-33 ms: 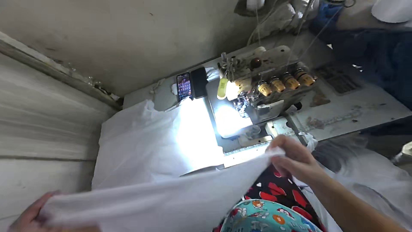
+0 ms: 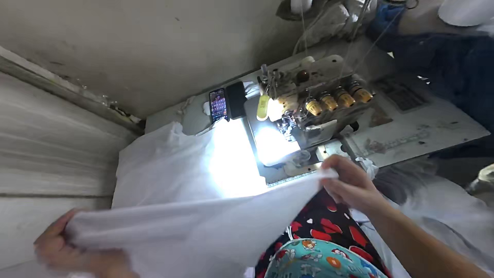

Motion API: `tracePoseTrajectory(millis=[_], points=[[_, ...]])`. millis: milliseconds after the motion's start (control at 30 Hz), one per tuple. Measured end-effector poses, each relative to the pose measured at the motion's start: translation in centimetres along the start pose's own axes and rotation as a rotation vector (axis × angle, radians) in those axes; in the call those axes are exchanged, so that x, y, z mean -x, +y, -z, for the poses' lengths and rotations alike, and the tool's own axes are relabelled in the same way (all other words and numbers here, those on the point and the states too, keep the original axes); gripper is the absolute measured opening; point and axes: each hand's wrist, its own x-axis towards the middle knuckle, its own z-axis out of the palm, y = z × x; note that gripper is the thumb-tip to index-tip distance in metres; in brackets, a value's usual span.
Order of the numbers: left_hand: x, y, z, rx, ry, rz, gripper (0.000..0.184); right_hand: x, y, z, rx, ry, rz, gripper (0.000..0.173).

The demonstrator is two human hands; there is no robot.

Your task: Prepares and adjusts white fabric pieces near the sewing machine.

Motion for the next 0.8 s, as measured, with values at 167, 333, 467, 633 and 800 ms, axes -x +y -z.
tracePoseTrajectory(millis=[167,333,467,633,800], points=[[-5.3,7.8,-13.9,-0.168,-0.517,0.252,0.043,-4.2,2.6,0.7,0.171,0.298,-0.274,0.008],[6.5,19.6,-21.6,0.28,-0.584,-0.292,0.026,-5.3,5.4,0.9,0.24,0.4,-0.362,0.019],[10.5,22.4,-24.1,0.389,-0.685,-0.435,0.041,-4.8,5.9,1.1,0.256,0.37,-0.306,0.02],[9.5,20.9,-23.5,0.219,-0.654,-0.412,0.042,-3.5,6.0,1.3,0.295,0.299,-0.219,0.028],[9.5,20.8,-23.1,0.211,-0.711,-0.406,0.042,-0.3,4.5,3.1,0.465,0.199,-0.192,0.029]])
